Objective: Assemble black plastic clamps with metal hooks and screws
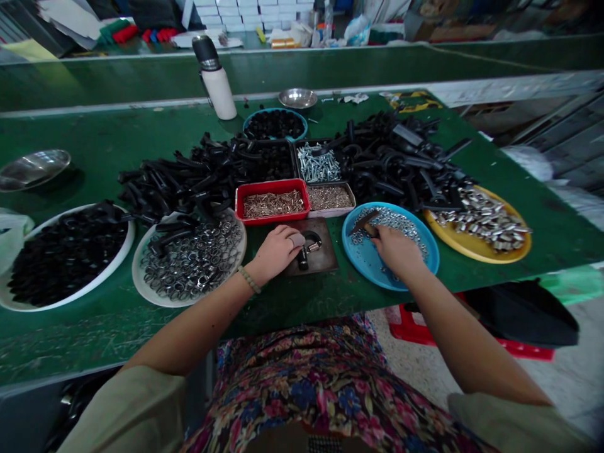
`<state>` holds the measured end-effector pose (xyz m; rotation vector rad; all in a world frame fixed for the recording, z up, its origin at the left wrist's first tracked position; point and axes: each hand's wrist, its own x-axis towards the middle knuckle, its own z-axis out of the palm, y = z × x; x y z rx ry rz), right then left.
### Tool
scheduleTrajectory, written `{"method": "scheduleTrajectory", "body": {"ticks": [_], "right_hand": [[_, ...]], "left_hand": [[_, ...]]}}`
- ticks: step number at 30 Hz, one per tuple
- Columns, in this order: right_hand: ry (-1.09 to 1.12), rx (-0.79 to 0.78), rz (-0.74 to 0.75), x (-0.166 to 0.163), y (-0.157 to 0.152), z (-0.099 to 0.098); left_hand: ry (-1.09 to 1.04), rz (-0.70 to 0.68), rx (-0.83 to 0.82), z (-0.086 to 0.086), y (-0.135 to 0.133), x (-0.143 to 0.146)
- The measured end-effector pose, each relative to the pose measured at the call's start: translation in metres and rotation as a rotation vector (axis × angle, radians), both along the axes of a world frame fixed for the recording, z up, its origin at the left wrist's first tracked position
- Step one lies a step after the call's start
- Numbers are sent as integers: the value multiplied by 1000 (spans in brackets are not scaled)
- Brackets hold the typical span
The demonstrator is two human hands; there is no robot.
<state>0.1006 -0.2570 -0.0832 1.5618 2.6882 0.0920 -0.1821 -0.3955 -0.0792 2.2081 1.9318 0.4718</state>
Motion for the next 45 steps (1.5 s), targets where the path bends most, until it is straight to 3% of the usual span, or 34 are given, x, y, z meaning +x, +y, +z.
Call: {"method": "scheduleTrajectory", "body": {"ticks": [3,9,16,22,24,29,31,33,36,38,42,45], "right_hand": [[120,-71,-19,-11,-20,14],[367,-314,239,-44,-64,41],[323,-329,232,-66,-69,49],[309,-429,359,-88,-70,52],[299,-392,311,-78,-64,47],[154,-31,-54,-23,-37,20],[30,51,-101,-5,-26,9],[-20,131,-51,1,-13,4],[84,195,109,-19,13,11],[145,131,220,-49,36,20],[-11,-16,317,-113,76,27],[-41,-49,345,-136,91,19]], "left_hand": [[21,-22,-11,-2,-8,-8],[-2,-39,-72,-6,-12,-13],[-59,2,-23,-14,-12,-12],[-169,85,3,-19,-10,-14],[-88,46,11,-18,-14,-11],[95,-55,-58,-15,-25,3],[24,-46,-82,-8,-24,8],[-184,-8,-86,1,-18,12],[-611,15,-186,14,-3,14],[-686,54,-284,16,4,15],[-242,201,-271,12,-3,13],[-24,184,-258,19,-5,9]]}}
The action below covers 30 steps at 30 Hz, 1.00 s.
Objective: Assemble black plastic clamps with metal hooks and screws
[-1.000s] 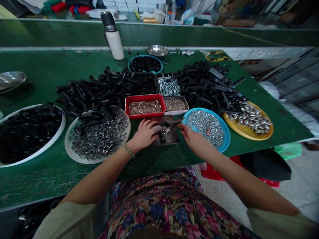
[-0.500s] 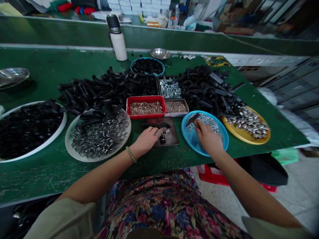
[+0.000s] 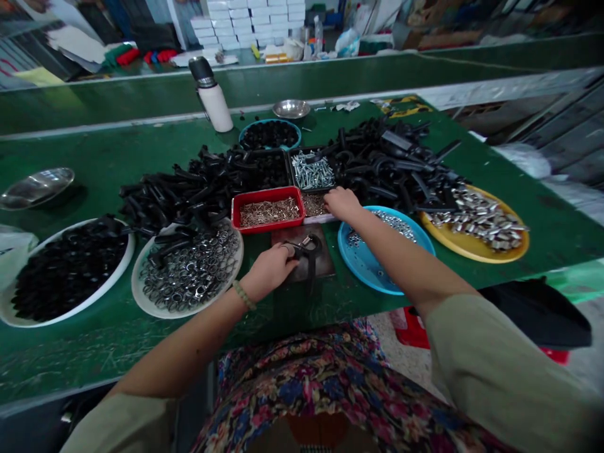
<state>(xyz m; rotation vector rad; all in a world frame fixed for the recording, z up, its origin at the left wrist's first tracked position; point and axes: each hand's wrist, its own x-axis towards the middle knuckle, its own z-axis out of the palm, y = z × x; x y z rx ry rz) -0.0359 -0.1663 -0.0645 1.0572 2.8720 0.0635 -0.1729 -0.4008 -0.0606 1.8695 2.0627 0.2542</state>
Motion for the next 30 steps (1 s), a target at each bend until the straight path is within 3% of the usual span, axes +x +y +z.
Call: {"method": "scheduleTrajectory", "body": {"ticks": [3,6,9,11,18,23,28,30], "right_hand": [[30,-4,17,-2,3,-10],[61,-1,10,3,5,-13],[99,-8,-23,7,10,-13],[137,-14,-50,11,12,-12],[381,-105,-33,30,-5,-10],[141,0,-40,16,0,-13],[72,9,-23,6,9,-15],[63,16,-17,7,8,-15]], "left_hand": [[117,-6,145,14,33,-2],[218,-14,285,21,98,2],[244,-103,190,15,155,14],[242,-123,140,8,176,21],[222,-125,176,-3,178,19],[210,-119,192,-3,178,19],[176,-111,222,4,179,15],[72,-67,258,9,172,8]]}}
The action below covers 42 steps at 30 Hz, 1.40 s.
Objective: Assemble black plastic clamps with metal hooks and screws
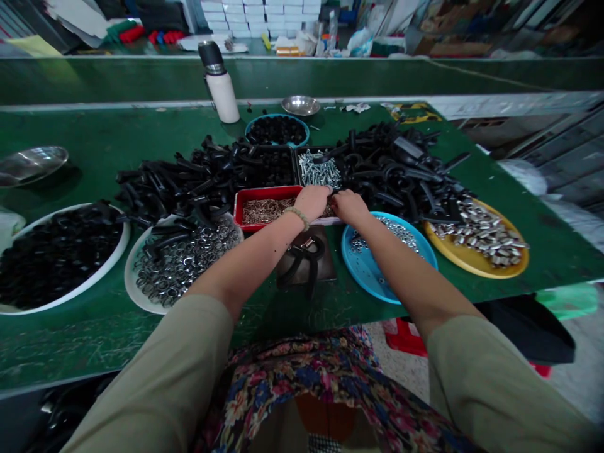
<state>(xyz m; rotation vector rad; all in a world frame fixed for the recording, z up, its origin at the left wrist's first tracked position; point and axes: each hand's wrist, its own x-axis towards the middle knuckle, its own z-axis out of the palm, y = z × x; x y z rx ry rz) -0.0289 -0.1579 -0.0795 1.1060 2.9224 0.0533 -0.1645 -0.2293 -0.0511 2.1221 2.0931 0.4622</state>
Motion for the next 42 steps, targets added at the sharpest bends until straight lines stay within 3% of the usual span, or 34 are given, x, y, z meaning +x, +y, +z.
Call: {"method": "scheduleTrajectory", "body": {"ticks": [3,7,10,12,17,23,26,29,35,38,42], "right_hand": [[23,8,-1,3,-1,-1],[45,-19,0,3,4,-4],[7,-35,8,-1,8,-6],[-13,-38,14,-5,9,-6],[7,-22,-4,-9,4,-3],[97,-15,-102,-6,1,0],[297,-101,-131,-3,-7,4],[495,-282,-68,5,-29,6],[590,-620,33,20,-81,-5],[590,-637,32,19,-88,-8],[530,-517,73,13,-87,-11]], "left_hand": [[-299,28,71,7,-32,-11],[-511,-9,51,0,-104,-17],[-469,16,60,-18,-145,-12],[-346,25,48,-29,-157,-7],[-17,1,5,-39,-156,2],[188,-52,-18,-39,-160,6],[193,-65,-31,-41,-162,6],[167,-50,-40,-40,-163,6],[37,-113,-47,-33,-171,3],[-27,-103,-50,-34,-175,2],[-53,-85,-58,-38,-176,2]]}}
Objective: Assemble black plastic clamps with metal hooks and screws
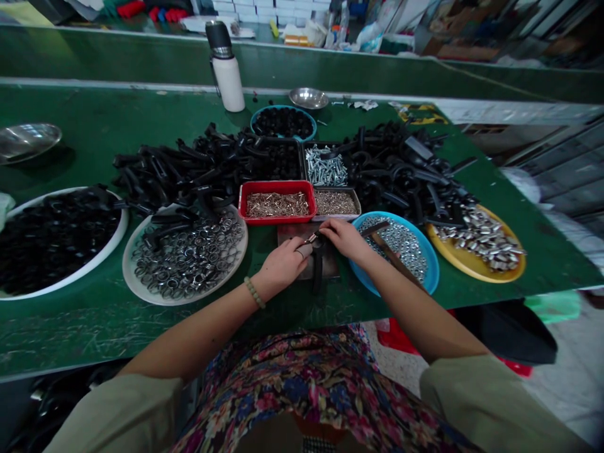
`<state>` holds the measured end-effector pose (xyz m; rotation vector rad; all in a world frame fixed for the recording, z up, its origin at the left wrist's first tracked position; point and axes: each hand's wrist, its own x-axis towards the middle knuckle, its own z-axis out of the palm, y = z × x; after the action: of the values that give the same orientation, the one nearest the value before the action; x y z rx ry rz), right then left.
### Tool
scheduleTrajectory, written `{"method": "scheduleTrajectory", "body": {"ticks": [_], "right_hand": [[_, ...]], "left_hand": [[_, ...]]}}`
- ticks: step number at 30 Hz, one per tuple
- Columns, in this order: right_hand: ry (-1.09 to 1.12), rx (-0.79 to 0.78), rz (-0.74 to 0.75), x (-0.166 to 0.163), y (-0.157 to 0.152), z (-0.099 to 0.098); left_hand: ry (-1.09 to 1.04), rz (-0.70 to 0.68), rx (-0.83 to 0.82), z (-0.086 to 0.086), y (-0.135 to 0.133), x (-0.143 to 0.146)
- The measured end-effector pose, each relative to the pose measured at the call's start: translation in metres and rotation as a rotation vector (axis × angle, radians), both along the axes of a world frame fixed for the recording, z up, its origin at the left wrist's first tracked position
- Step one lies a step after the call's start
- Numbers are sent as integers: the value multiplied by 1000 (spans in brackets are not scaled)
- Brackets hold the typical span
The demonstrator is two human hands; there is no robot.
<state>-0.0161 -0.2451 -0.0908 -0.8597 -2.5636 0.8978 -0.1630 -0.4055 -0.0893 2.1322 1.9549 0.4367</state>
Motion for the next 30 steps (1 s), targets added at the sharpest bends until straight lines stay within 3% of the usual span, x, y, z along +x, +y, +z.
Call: {"method": "scheduleTrajectory", "body": {"ticks": [7,20,25,30], "right_hand": [[-89,245,81,-4,-4,-10],[-385,550,224,-1,-15,-1],[-335,534,277,1,-18,-6],[-125,309,159,17,-11,3]], "left_hand": [[12,-4,-13,2,0,1],[66,4,-39,4,-1,3],[82,13,-48,5,-2,4],[92,8,-34,5,-4,3]]}}
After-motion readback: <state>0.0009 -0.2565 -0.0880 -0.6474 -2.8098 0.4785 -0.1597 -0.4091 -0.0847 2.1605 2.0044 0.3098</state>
